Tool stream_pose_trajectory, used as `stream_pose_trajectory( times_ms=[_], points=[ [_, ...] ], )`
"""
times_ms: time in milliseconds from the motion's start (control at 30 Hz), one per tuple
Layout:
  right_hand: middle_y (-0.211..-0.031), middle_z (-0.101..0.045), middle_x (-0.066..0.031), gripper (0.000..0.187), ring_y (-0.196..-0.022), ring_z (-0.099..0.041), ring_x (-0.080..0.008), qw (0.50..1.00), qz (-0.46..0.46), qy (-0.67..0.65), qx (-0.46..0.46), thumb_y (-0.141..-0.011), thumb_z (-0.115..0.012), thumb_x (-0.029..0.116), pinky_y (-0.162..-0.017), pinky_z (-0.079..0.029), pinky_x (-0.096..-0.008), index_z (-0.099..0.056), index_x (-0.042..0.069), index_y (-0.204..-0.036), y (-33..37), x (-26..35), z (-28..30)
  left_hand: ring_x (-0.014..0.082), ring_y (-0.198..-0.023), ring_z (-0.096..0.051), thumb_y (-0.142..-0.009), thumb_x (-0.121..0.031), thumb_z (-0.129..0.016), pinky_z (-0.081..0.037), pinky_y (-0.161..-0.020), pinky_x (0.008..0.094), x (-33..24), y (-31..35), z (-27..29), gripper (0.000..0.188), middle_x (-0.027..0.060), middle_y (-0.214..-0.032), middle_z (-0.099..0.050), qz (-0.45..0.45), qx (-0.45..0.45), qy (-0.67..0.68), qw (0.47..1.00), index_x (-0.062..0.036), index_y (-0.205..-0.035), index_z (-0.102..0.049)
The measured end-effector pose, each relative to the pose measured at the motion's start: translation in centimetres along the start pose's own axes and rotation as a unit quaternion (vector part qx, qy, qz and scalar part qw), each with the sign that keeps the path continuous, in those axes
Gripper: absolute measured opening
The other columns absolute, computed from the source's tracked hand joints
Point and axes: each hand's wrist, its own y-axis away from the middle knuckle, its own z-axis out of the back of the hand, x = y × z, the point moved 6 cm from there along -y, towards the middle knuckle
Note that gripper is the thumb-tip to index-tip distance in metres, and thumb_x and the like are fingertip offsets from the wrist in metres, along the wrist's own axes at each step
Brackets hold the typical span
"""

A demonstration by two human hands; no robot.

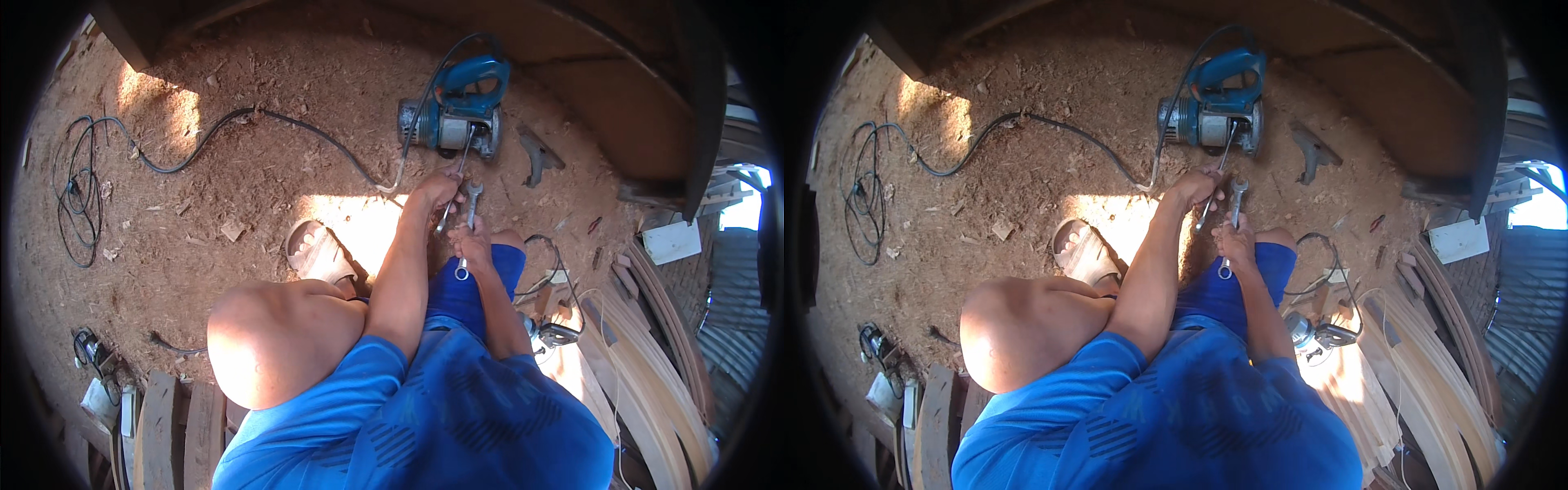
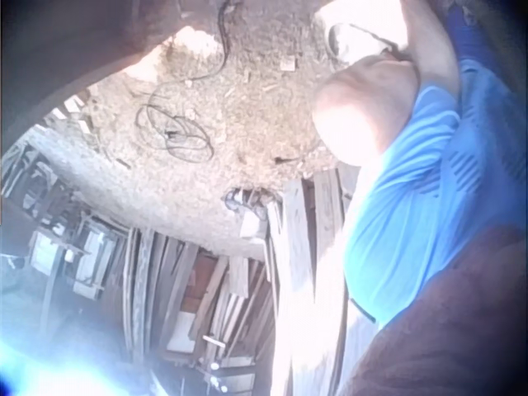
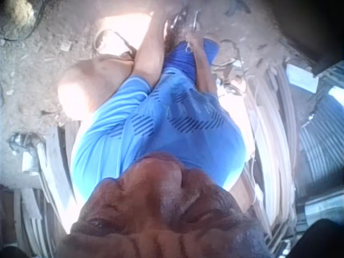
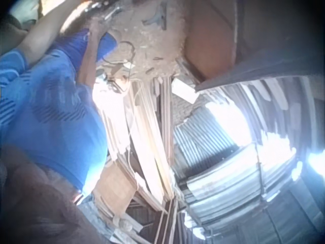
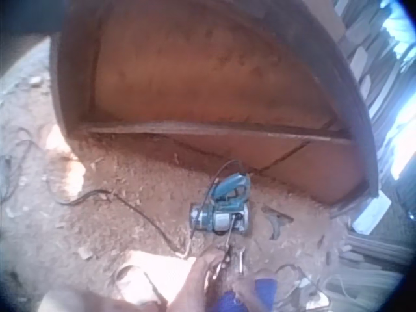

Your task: The person uses a wrench to loosen and remove parts from a wood router, handling the metal plates and a small screw by hand.

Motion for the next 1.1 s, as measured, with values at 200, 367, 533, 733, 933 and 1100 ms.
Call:
stream_pose_trajectory(
  times_ms=[200,367,533,733,933,1100],
  points=[
    [-0.078,-0.050,0.0043,0.038,-0.061,-0.043,-0.0041,0.980,0.194,0.051,-0.004,-0.100,-0.049,0.008,-0.055,-0.038,-0.0210,-0.051,0.001,-0.137,1.9,5.6,3.0,0.0154,-0.062,-0.062,-0.102,-0.020,-0.045,-0.051,-0.057,0.0298,3.2,-4.0,0.3,0.052,0.0077,-0.082,-0.067,0.011,-0.064,-0.094,0.993,-0.0255,-0.153,-0.038],
    [-0.080,-0.052,0.0026,0.032,-0.059,-0.045,-0.0040,0.989,0.138,0.003,0.053,-0.099,-0.050,0.006,-0.051,-0.038,-0.0213,-0.054,0.002,-0.130,1.4,7.6,2.1,0.0184,-0.065,-0.062,-0.101,-0.019,-0.046,-0.051,-0.061,0.0343,4.0,-6.0,0.2,0.050,0.0097,-0.083,-0.068,-0.039,-0.120,-0.182,0.975,-0.0254,-0.151,-0.043],
    [-0.077,-0.052,0.0002,0.025,-0.054,-0.046,-0.0061,0.986,0.046,-0.114,0.114,-0.101,-0.048,0.009,-0.046,-0.039,-0.0225,-0.055,0.003,-0.125,3.3,10.4,-0.2,0.0192,-0.064,-0.062,-0.100,-0.019,-0.047,-0.051,-0.063,0.0354,3.4,-5.9,0.4,0.051,0.0108,-0.084,-0.068,-0.050,-0.095,-0.199,0.974,-0.0263,-0.150,-0.044],
    [-0.074,-0.051,0.0002,0.017,-0.050,-0.042,-0.0064,0.969,-0.039,-0.210,0.121,-0.103,-0.047,0.015,-0.042,-0.037,-0.0231,-0.056,0.007,-0.115,0.7,9.1,-1.9,0.0196,-0.065,-0.063,-0.101,-0.019,-0.047,-0.051,-0.063,0.0356,4.0,-6.4,0.9,0.045,0.0099,-0.083,-0.068,-0.053,-0.096,-0.178,0.978,-0.0209,-0.145,-0.051],
    [-0.071,-0.049,0.0021,0.014,-0.048,-0.039,-0.0056,0.986,0.086,-0.139,0.033,-0.104,-0.045,0.016,-0.040,-0.035,-0.0241,-0.056,0.009,-0.109,-3.9,8.0,-2.5,0.0197,-0.071,-0.064,-0.100,-0.017,-0.049,-0.051,-0.066,0.0357,3.3,-5.9,0.3,0.043,0.0121,-0.087,-0.068,-0.029,-0.075,-0.144,0.986,-0.0202,-0.143,-0.054],
    [-0.071,-0.048,0.0030,0.012,-0.048,-0.039,-0.0050,0.985,0.107,-0.137,0.021,-0.103,-0.045,0.013,-0.040,-0.035,-0.0238,-0.055,0.009,-0.108,-4.1,8.9,-3.1,0.0226,-0.088,-0.067,-0.100,-0.017,-0.051,-0.051,-0.078,0.0360,2.4,-4.7,0.1,0.041,0.0162,-0.100,-0.072,-0.043,-0.091,-0.160,0.982,-0.0225,-0.140,-0.057]
  ],
)
